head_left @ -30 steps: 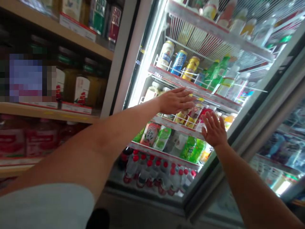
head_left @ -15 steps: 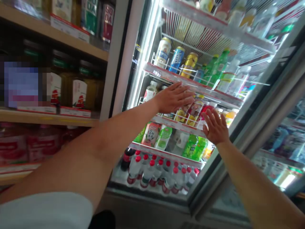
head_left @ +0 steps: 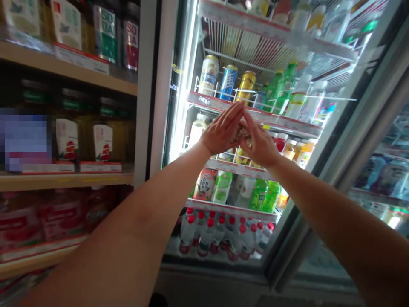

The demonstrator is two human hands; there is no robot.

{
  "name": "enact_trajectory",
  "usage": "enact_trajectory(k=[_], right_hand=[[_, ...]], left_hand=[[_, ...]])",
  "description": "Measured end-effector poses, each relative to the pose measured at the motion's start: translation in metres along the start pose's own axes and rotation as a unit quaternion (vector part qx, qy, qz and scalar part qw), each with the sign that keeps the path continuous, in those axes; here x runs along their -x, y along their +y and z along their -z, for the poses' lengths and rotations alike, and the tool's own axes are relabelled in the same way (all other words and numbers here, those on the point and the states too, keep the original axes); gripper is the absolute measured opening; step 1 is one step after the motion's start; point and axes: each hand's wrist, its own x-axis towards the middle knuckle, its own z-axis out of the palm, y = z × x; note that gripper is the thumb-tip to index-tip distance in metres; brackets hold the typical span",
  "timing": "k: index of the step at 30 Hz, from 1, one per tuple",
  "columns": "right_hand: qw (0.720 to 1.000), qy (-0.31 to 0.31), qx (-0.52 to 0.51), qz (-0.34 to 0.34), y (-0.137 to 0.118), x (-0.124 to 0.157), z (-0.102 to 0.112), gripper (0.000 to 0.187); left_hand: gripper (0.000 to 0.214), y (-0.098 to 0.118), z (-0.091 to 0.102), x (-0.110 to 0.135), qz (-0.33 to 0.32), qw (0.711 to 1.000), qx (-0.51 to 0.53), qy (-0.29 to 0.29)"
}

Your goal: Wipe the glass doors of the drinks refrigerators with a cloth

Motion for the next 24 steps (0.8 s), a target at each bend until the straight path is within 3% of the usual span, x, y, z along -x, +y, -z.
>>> enact_trajectory(k=[5,8,12,14,16,20,24], right_hand=[[0.999,-0.012,0.014,-0.046,-0.007,0.0,-0.005,0.088],[0.991,-0.019,0.108,-0.077,0.014,0.006,0.011,0.067],[0.967,0.083,0.201,-0.135,0.056,0.021,0.037,0.032],[0.965,0.123,0.193,-0.128,0.065,0.033,0.042,0.029],[0.977,0.1,0.164,-0.096,0.063,0.044,0.04,0.039],[0.99,-0.019,0.134,-0.043,0.051,0.051,0.029,0.048],[0.993,-0.015,0.111,-0.03,0.053,0.045,0.022,0.042]], left_hand=[[0.087,-0.002,-0.001,0.002,0.02,0.999,-0.04,-0.03],[0.102,-0.003,0.001,0.001,0.013,0.997,-0.048,-0.064],[0.085,-0.007,-0.004,0.003,0.005,0.991,-0.02,-0.13],[0.071,-0.009,-0.01,0.005,0.008,0.991,-0.003,-0.136],[0.065,-0.011,-0.016,0.007,0.019,0.991,0.02,-0.133],[0.065,-0.011,-0.02,0.008,0.032,0.99,0.054,-0.124],[0.064,-0.006,-0.015,0.006,0.041,0.99,0.043,-0.126]])
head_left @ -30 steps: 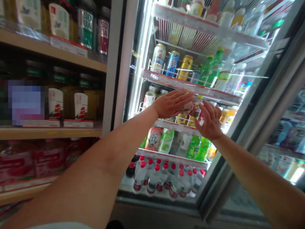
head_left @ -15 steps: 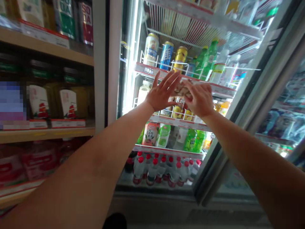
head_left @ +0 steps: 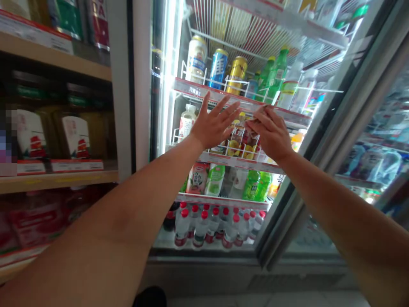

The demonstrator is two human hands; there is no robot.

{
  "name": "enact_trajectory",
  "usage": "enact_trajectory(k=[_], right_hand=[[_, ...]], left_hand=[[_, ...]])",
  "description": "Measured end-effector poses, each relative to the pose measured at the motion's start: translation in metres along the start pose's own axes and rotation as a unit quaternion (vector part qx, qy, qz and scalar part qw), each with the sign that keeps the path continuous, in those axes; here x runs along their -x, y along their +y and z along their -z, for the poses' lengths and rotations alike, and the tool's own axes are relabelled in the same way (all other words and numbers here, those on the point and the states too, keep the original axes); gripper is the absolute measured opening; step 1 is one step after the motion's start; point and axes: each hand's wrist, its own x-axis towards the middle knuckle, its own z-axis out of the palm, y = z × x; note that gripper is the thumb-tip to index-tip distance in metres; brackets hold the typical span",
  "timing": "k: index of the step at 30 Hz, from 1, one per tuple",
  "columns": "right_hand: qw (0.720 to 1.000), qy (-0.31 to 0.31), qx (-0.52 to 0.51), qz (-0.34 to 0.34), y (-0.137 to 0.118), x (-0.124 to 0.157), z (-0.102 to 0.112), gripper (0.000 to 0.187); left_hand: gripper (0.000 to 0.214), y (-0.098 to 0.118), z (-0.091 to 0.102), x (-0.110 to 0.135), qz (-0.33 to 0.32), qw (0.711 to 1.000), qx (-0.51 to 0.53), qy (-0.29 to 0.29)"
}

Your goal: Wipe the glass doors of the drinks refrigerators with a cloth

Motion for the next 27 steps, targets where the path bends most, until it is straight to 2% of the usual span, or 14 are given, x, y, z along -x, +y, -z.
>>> enact_trajectory(k=[4,7,9,11,13,16,18,20,23,25,27], right_hand=[[0.998,0.056,-0.007,-0.031,-0.016,0.007,-0.008,0.052],[0.999,0.039,-0.013,0.003,-0.031,0.013,-0.012,0.057],[0.999,0.032,-0.022,0.022,-0.028,0.009,-0.013,0.052],[0.998,0.051,-0.025,-0.003,-0.016,-0.001,-0.015,0.05],[0.994,0.091,-0.022,-0.055,-0.004,-0.011,-0.019,0.051],[0.985,0.139,-0.016,-0.102,-0.006,-0.013,-0.028,0.052],[0.988,0.129,-0.016,-0.089,-0.018,-0.007,-0.031,0.052],[0.994,0.09,-0.019,-0.058,-0.026,0.0,-0.029,0.051],[0.998,0.041,-0.022,-0.035,-0.016,-0.001,-0.022,0.052],[0.997,0.052,-0.014,-0.056,-0.002,-0.005,-0.02,0.053],[0.991,0.094,0.0,-0.091,0.004,-0.005,-0.023,0.054]], left_hand=[[0.061,0.003,0.003,0.0,0.007,1.0,-0.004,0.0],[0.06,0.002,0.003,-0.001,0.005,1.0,-0.008,-0.007],[0.06,0.0,0.002,-0.001,0.003,1.0,-0.004,-0.01],[0.062,-0.001,0.002,-0.002,0.0,1.0,0.012,-0.008],[0.065,-0.002,0.001,-0.002,-0.001,1.0,0.031,-0.006],[0.064,-0.002,0.002,-0.002,0.002,0.999,0.032,-0.009],[0.061,0.0,0.003,-0.002,0.004,1.0,0.02,-0.011],[0.059,0.003,0.006,-0.002,0.009,1.0,0.013,-0.007],[0.061,0.006,0.008,-0.002,0.034,0.999,0.025,0.014],[0.066,0.008,0.008,-0.002,0.049,0.997,0.043,0.028],[0.071,0.008,0.007,-0.001,0.056,0.996,0.057,0.033]])
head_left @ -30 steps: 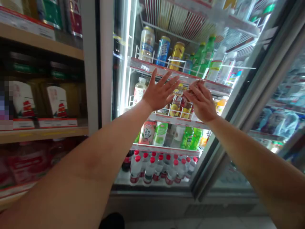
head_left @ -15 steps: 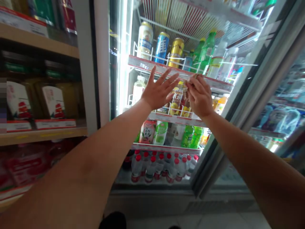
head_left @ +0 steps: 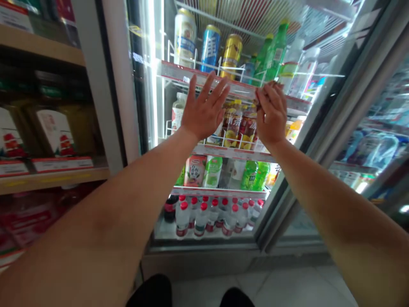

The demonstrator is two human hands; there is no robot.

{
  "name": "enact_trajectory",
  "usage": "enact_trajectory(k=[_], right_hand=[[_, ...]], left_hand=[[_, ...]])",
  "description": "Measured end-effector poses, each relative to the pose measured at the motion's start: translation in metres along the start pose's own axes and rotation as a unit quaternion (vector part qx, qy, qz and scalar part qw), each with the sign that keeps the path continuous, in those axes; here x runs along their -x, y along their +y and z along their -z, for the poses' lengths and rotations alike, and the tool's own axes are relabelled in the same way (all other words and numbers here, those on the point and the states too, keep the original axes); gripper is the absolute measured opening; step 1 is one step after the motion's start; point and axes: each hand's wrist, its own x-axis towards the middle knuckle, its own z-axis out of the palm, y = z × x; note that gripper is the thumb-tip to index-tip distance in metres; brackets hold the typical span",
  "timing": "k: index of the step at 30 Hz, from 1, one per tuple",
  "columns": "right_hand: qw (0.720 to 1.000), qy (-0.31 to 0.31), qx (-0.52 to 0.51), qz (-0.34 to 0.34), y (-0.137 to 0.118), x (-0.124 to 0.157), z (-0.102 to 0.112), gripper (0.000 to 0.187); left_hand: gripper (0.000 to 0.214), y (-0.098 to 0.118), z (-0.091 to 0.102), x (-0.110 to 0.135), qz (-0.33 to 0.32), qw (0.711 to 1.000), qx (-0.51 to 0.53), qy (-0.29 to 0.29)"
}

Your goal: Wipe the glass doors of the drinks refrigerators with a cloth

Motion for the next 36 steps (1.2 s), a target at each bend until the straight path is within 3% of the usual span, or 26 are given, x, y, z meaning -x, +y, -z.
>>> enact_trajectory(k=[3,6,9,11,13,15,17,19,22,24,26,29,33,36], right_hand=[[1.0,0.014,0.0,-0.015,-0.013,0.016,-0.005,0.053],[0.996,-0.068,-0.019,0.047,-0.032,0.031,-0.002,0.051],[0.986,-0.122,-0.033,0.108,-0.026,0.024,0.003,0.046],[0.993,-0.088,-0.021,0.074,-0.011,0.011,0.003,0.045],[1.0,-0.013,0.0,0.008,0.0,0.003,0.001,0.048],[0.999,0.034,0.008,-0.029,-0.001,0.004,-0.002,0.05],[1.0,0.021,-0.001,-0.021,-0.012,0.012,-0.002,0.048],[0.999,-0.036,-0.018,0.012,-0.022,0.019,0.002,0.047],[0.994,-0.089,-0.035,0.046,-0.018,0.014,0.007,0.044],[0.997,-0.056,-0.027,0.039,-0.004,0.004,0.007,0.042],[1.0,0.022,-0.005,0.017,0.011,-0.002,0.003,0.041],[0.995,0.101,0.021,0.008,0.02,0.003,-0.003,0.045],[0.995,0.081,0.036,0.055,0.012,0.022,-0.002,0.05],[0.996,0.062,0.051,0.04,0.007,0.026,0.001,0.05]], left_hand=[[0.074,-0.002,-0.002,0.001,0.0,1.0,0.006,0.004],[0.072,-0.002,-0.001,0.001,-0.002,1.0,0.006,0.007],[0.069,-0.001,0.001,0.001,0.004,1.0,-0.007,0.0],[0.067,-0.001,0.001,0.001,0.01,1.0,-0.027,-0.008],[0.065,-0.002,0.0,0.001,0.016,0.999,-0.044,-0.011],[0.064,-0.003,-0.002,0.001,0.018,0.999,-0.049,-0.011],[0.065,-0.003,-0.002,0.001,0.021,0.999,-0.047,-0.014],[0.066,-0.002,-0.001,0.001,0.02,0.999,-0.036,-0.015],[0.066,0.0,0.001,0.001,0.023,0.999,-0.028,-0.01],[0.065,-0.001,0.0,0.001,0.025,0.999,-0.029,-0.007],[0.064,-0.003,-0.002,0.002,0.024,0.999,-0.029,-0.006],[0.064,-0.004,-0.003,0.001,0.025,0.999,-0.031,-0.004],[0.064,0.005,0.006,-0.001,0.05,0.997,-0.054,-0.038],[0.064,0.016,0.016,-0.004,0.081,0.988,-0.098,-0.087]])
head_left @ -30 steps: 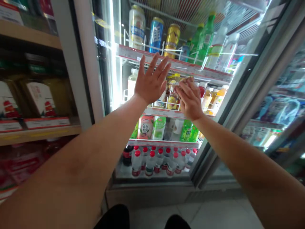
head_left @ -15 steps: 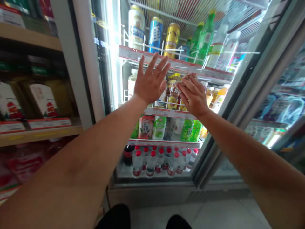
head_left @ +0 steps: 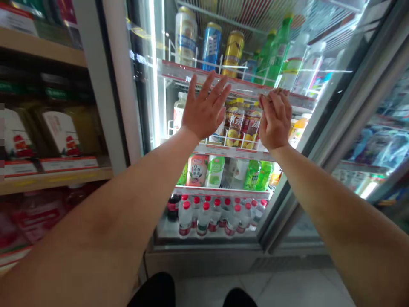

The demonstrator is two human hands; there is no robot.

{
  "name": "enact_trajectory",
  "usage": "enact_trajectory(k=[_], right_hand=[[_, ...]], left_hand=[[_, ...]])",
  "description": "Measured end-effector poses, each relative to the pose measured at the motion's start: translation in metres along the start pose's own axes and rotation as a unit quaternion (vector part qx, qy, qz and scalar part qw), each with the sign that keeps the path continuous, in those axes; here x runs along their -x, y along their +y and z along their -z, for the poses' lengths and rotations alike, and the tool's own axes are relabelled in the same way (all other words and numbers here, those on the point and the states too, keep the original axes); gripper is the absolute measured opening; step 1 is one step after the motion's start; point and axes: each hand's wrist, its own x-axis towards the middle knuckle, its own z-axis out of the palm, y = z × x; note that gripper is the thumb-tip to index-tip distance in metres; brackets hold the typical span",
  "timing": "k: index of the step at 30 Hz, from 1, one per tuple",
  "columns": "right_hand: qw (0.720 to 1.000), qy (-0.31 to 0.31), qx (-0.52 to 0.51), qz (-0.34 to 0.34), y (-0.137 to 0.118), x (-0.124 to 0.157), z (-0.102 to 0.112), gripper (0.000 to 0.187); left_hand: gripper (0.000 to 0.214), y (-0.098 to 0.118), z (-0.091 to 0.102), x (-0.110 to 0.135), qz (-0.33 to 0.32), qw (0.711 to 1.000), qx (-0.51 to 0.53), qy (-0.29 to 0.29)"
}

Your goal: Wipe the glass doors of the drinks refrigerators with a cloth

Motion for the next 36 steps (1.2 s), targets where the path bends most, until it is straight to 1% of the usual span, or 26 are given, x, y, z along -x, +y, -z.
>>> enact_trajectory(k=[3,6,8,10,12,15,18,20,23,25,26,28,29,30,31,32,33,35,36], right_hand=[[0.999,-0.009,0.009,-0.049,0.0,-0.003,0.0,0.049],[0.995,-0.013,0.008,-0.103,0.001,-0.004,-0.003,0.05],[0.992,0.005,0.008,-0.128,0.001,-0.002,-0.005,0.05],[0.99,0.026,0.009,-0.139,-0.002,0.0,-0.005,0.05],[0.991,0.028,0.006,-0.128,-0.006,0.001,-0.004,0.05],[0.994,0.016,-0.004,-0.104,-0.011,0.002,-0.002,0.049],[0.994,0.021,-0.014,-0.11,-0.01,0.002,-0.001,0.049],[0.991,0.028,-0.02,-0.127,-0.011,0.007,-0.002,0.05],[0.989,0.035,-0.028,-0.143,-0.022,0.022,-0.001,0.051],[0.992,0.03,-0.04,-0.116,-0.037,0.036,0.004,0.051],[0.995,0.017,-0.05,-0.088,-0.045,0.042,0.007,0.052],[0.996,-0.035,-0.082,-0.006,-0.057,0.048,0.013,0.058],[0.992,-0.067,-0.099,0.034,-0.061,0.047,0.014,0.061],[0.987,-0.093,-0.113,0.063,-0.063,0.045,0.015,0.062],[0.984,-0.105,-0.123,0.076,-0.063,0.04,0.015,0.063],[0.985,-0.1,-0.126,0.069,-0.063,0.034,0.013,0.062],[0.989,-0.076,-0.123,0.046,-0.063,0.027,0.011,0.06],[0.994,-0.008,-0.103,-0.022,-0.067,0.017,0.005,0.057],[0.994,0.015,-0.094,-0.044,-0.071,0.014,0.002,0.056]], left_hand=[[0.064,0.004,0.005,-0.001,0.014,1.0,-0.012,-0.016],[0.063,0.003,0.003,-0.004,0.013,1.0,0.007,-0.003],[0.062,0.001,0.002,-0.004,0.008,1.0,0.002,0.001],[0.061,-0.003,0.002,0.001,0.004,1.0,-0.02,0.0],[0.061,-0.008,0.003,0.015,0.0,0.999,-0.042,0.01],[0.059,-0.018,0.004,0.048,-0.02,0.997,-0.059,0.036],[0.061,-0.023,0.002,0.077,-0.012,0.996,-0.082,0.035],[0.063,-0.022,0.001,0.087,-0.001,0.995,-0.092,0.039],[0.065,-0.017,0.0,0.089,0.007,0.995,-0.092,0.041],[0.066,-0.015,0.001,0.087,0.01,0.995,-0.087,0.036],[0.066,-0.015,0.001,0.087,0.012,0.996,-0.087,0.034],[0.066,-0.015,0.002,0.087,0.011,0.995,-0.09,0.034],[0.066,-0.016,0.003,0.087,0.009,0.995,-0.092,0.034],[0.066,-0.016,0.003,0.087,0.008,0.995,-0.095,0.034],[0.066,-0.017,0.003,0.088,0.007,0.995,-0.097,0.034],[0.066,-0.017,0.003,0.088,0.007,0.994,-0.1,0.034],[0.065,-0.017,0.003,0.089,0.007,0.994,-0.103,0.035],[0.063,-0.017,0.003,0.089,0.004,0.993,-0.111,0.04],[0.062,-0.017,0.003,0.089,0.003,0.992,-0.114,0.044]])
